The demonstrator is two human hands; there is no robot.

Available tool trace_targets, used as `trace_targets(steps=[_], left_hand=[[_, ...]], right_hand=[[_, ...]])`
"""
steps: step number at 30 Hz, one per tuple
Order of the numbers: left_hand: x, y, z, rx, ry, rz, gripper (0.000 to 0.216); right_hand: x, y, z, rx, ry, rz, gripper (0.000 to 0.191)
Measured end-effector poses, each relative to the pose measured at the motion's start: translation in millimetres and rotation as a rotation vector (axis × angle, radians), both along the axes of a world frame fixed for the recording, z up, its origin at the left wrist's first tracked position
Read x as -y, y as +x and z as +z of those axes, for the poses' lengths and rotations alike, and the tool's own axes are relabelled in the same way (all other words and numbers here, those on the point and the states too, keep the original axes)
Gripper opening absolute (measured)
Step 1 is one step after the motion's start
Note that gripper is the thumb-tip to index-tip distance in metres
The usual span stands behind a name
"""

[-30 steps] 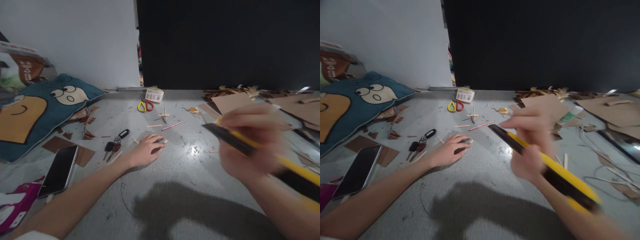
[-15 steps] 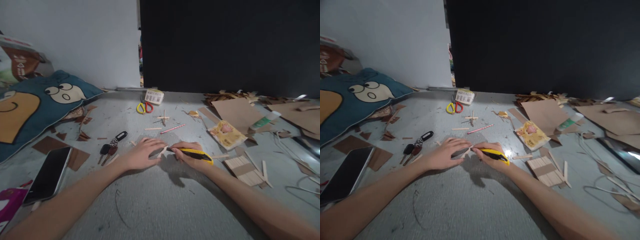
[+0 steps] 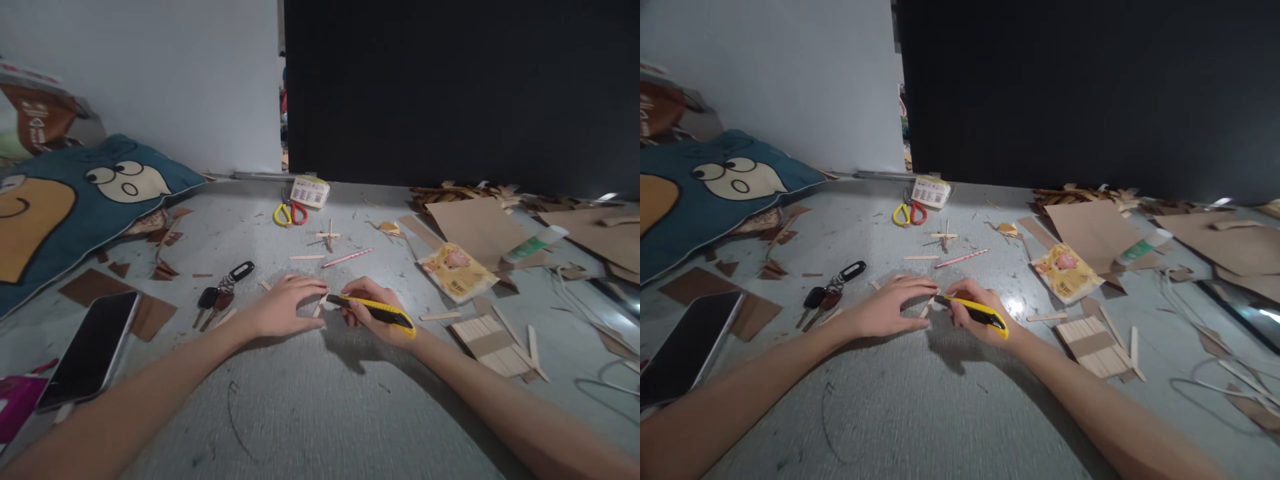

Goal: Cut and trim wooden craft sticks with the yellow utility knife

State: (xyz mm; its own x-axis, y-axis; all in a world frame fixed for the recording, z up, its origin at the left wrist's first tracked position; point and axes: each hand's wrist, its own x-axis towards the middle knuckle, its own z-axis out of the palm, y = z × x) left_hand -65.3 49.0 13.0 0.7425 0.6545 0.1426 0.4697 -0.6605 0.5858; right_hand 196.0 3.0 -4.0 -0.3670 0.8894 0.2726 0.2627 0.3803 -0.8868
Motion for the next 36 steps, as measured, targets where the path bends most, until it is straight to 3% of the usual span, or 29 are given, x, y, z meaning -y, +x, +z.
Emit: trace_targets(steps=[5, 9, 16, 29, 36], left_hand=[[-0.3, -1.6, -0.3, -0.046, 0.009, -0.005, 0.055], [1.4, -1.9, 2.9, -0.090, 0.019, -0.006, 0.055], [2.0, -1.0, 8.7, -0.190, 0.001, -0.003, 0.059], [0.3, -2.8, 11.4, -0.188, 0.016, -0.052, 0.057], [1.1, -2.2, 13.7, -0.203, 0.016, -0.045, 0.058]], right_hand=[[1.9, -0.5, 6.6, 0.151, 0.192, -0.027, 0.028], [0.7, -1.4, 6.3, 0.152, 0.287, 0.026, 0.028], [-0.7, -1.8, 6.5, 0.151, 0.307, 0.080, 0.023], [-1.1, 1.4, 6.3, 0.167, 0.391, 0.100, 0.016], [-8.6, 6.4, 15.8, 0.240, 0.469, 0.296, 0.019]])
